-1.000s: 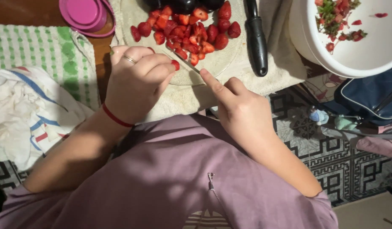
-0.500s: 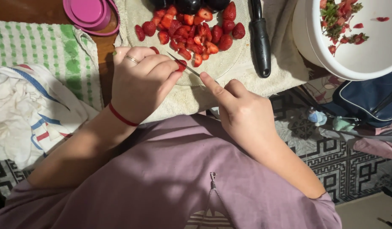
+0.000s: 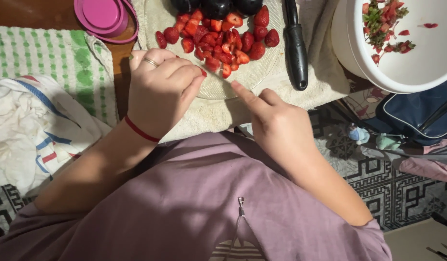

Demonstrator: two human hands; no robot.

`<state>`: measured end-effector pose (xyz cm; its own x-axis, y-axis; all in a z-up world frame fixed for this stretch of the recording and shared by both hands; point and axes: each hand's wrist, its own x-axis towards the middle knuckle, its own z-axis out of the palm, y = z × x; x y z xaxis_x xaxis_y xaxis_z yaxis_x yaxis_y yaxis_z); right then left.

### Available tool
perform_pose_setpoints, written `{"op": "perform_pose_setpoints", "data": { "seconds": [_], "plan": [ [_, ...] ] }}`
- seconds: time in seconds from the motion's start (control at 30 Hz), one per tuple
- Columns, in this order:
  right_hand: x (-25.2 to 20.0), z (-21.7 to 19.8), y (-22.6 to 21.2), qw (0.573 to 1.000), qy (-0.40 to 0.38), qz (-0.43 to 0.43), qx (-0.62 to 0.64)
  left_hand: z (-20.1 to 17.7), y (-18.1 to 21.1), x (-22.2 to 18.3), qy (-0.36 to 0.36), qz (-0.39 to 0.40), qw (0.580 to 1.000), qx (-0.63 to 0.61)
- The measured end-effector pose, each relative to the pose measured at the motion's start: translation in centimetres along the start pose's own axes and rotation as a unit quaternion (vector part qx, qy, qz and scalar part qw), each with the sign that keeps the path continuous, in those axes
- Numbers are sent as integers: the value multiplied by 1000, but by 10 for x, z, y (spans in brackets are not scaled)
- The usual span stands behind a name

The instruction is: A person is meticulously cutting strawberries into small pieces on a plate using a small knife.

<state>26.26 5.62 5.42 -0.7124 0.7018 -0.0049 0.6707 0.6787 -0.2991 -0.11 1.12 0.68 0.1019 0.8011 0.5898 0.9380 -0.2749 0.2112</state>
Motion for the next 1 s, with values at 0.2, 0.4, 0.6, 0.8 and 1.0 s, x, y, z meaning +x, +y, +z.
{"op": "perform_pose_setpoints", "data": {
  "seconds": [0.2,0.4,0.6,0.8,1.0],
  "plan": [
    [-4,-2,-10,1000,10,-17,2,2,0,0,0,16,1000,6],
    [-1,6,-14,1000,8,-2,-11,1,2,3,32,0,998,-61],
    [13,21,-15,1000,-2,24,16,-1,0,2,28,22,999,-34],
    [3,9,-5,1000,15,-1,2,-3,-3,2,5,3,1000,18],
    [-9,-5,-4,1000,21,8,-15,-7,5,38,-12,23,1000,-1]
  ]
}}
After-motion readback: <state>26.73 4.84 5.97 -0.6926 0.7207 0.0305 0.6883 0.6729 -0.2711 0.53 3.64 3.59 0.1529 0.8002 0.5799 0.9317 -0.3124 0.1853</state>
